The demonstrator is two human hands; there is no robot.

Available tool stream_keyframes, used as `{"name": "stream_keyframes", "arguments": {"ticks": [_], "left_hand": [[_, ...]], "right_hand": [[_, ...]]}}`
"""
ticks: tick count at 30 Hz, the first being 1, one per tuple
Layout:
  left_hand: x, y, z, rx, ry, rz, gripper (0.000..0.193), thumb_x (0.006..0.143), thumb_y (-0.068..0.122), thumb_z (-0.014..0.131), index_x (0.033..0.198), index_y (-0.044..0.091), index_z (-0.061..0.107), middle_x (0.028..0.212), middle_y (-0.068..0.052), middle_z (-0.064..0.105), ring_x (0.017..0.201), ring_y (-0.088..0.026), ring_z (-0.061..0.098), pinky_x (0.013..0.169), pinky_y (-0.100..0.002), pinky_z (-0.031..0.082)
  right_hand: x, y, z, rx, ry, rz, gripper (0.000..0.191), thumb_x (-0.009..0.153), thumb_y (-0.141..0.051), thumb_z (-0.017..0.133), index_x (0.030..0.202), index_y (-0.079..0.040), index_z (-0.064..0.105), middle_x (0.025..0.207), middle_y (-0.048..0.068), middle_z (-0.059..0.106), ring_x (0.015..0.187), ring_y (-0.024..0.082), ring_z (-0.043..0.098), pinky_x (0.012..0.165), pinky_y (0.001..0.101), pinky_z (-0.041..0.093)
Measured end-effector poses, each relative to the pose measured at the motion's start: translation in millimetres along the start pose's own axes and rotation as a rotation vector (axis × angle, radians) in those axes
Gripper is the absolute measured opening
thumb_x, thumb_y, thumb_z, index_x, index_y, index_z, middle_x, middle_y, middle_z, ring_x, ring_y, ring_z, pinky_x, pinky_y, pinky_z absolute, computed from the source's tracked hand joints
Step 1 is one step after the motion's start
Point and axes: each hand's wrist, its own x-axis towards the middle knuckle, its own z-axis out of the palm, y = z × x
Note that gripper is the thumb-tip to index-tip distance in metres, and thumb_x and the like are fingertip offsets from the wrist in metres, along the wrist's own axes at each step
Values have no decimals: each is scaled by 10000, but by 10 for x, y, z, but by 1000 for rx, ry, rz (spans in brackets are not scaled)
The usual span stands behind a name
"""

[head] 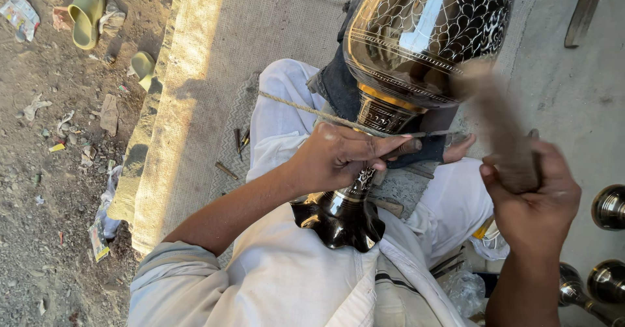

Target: The person sits on a mat and uses a hammer and chisel to engrave a decorative pattern onto the neck of a large brass vessel. They repeatedly tap the chisel against the metal surface to create fine lines and details.

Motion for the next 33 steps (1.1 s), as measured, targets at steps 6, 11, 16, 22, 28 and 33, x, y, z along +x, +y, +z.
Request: {"name": "stream_keyframes", "arguments": {"ticks": [6,11,16,22,28,33], "left_hand": [[-1,-9,-2,34,14,60,703,807,-81,727,1439,196,594,1192,-34,769,968,-154,784,875,-298,640],[24,-18,-33,106,-35,83,719,783,-12,771,1435,237,601,1146,-2,777,941,-164,774,836,-322,627],[153,-73,-155,71,-217,115,700,698,-47,739,1360,171,679,1099,-49,781,899,-198,767,746,-351,612],[283,-145,-220,2,-288,102,298,667,-51,703,879,141,787,922,-16,805,886,-178,793,689,-331,617],[261,-171,-205,-34,-269,114,358,672,-55,703,973,112,802,912,-36,793,881,-206,781,716,-349,612],[282,-196,-203,-43,-268,146,287,687,-33,726,929,106,792,906,-38,791,870,-200,782,738,-354,614]], "right_hand": [[-35,149,29,-110,-54,-71,278,900,143,754,1136,27,664,1086,83,715,970,130,675,863,260,565],[-117,50,-8,-275,-33,-35,247,907,84,785,1110,-20,691,988,110,722,882,150,691,841,285,558],[-119,-54,-39,-594,23,-141,218,933,30,763,1141,-19,719,924,145,732,797,163,718,722,288,534],[-173,63,57,-193,157,-22,392,856,-16,780,1210,1,613,1050,108,709,958,129,692,824,258,560],[-369,286,161,-57,63,-55,370,936,156,707,1271,11,646,1029,148,721,937,170,677,851,277,555],[-460,306,210,-194,144,-30,321,919,160,725,1211,47,654,1012,118,715,939,155,674,877,299,553]]}}
